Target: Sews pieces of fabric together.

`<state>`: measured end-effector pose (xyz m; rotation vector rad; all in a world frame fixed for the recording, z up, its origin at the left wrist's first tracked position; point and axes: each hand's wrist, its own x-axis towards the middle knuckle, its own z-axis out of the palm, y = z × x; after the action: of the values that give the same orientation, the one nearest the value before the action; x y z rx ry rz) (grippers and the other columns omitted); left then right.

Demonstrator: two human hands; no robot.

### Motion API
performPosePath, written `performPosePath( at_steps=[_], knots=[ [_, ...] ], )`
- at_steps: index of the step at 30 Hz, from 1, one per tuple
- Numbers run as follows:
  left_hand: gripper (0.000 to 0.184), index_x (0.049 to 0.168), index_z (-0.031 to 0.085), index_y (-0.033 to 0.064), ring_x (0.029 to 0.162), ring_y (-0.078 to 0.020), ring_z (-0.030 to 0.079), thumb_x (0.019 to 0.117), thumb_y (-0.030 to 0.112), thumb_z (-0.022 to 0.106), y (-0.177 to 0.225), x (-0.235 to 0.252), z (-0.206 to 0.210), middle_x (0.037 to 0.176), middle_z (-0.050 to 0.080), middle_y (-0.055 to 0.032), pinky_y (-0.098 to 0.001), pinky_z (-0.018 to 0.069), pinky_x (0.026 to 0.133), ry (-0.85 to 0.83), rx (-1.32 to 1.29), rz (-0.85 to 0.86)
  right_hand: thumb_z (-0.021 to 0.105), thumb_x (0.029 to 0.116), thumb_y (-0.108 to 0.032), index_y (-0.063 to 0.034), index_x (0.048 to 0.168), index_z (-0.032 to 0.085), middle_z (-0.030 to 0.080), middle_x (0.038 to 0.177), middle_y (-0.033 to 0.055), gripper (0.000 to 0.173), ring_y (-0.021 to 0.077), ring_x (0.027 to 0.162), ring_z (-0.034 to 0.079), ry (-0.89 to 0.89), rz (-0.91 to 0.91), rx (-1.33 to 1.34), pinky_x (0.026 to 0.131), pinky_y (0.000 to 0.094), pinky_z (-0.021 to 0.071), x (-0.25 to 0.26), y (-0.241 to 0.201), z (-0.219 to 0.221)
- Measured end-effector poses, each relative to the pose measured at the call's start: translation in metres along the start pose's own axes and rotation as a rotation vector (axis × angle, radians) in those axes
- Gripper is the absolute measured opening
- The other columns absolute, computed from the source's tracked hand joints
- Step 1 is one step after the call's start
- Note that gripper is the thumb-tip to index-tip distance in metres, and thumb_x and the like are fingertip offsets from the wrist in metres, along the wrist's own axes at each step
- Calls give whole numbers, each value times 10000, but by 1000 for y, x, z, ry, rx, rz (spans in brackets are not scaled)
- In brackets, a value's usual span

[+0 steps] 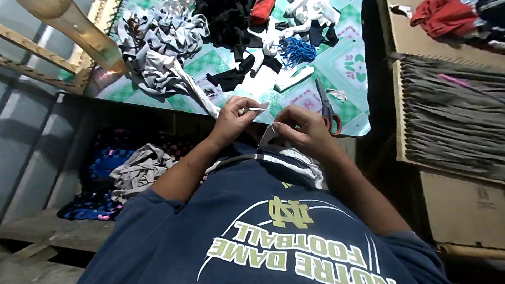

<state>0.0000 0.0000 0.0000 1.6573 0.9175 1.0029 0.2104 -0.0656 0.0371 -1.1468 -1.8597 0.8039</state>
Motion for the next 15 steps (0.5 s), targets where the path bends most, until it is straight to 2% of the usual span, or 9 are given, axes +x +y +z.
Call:
performPosePath(
  at_steps=[3,5,7,8,11,15],
  knots=[
    [126,1042,734,46,894,-52,606,926,70,692,0,-2,-1,1074,610,-80,-159,516,737,58,143,105,599,988,-154,-28,976,664,589,755,-28,142,-35,618,509,6,8,-56,580,129,444,0,2,-1],
    [136,1059,719,25,852,-52,624,935,57,675,4,-3,-2,1068,625,-83,-169,539,705,54,134,98,595,984,-159,-31,969,667,579,748,-27,148,-27,614,493,12,4,-71,573,138,427,1,4,0],
    [126,1074,671,7,683,-32,618,965,61,640,10,-4,-3,984,671,-41,-187,539,593,22,-8,29,597,982,-163,-33,964,671,584,744,-27,151,-24,613,501,12,-3,-76,574,142,436,2,4,1],
    [119,1086,632,4,658,-44,625,982,55,609,13,-4,-3,942,673,-28,-206,553,581,-6,-113,-19,599,979,-161,-33,960,672,587,742,-26,148,-23,614,503,12,-6,-75,576,143,438,3,4,1],
    [75,1092,538,41,690,-100,683,1028,35,499,18,-4,-4,876,672,-23,-269,609,631,-34,-366,-164,603,974,-156,-30,958,673,589,746,-23,144,-21,617,505,10,-10,-67,583,147,442,5,3,3],
    [90,1094,497,88,735,-130,721,1073,54,416,23,-4,-5,900,699,-38,-276,617,641,-23,-483,-290,608,972,-144,-23,960,667,596,748,-17,135,-21,615,511,6,-11,-44,581,146,449,7,2,6]
  ],
)
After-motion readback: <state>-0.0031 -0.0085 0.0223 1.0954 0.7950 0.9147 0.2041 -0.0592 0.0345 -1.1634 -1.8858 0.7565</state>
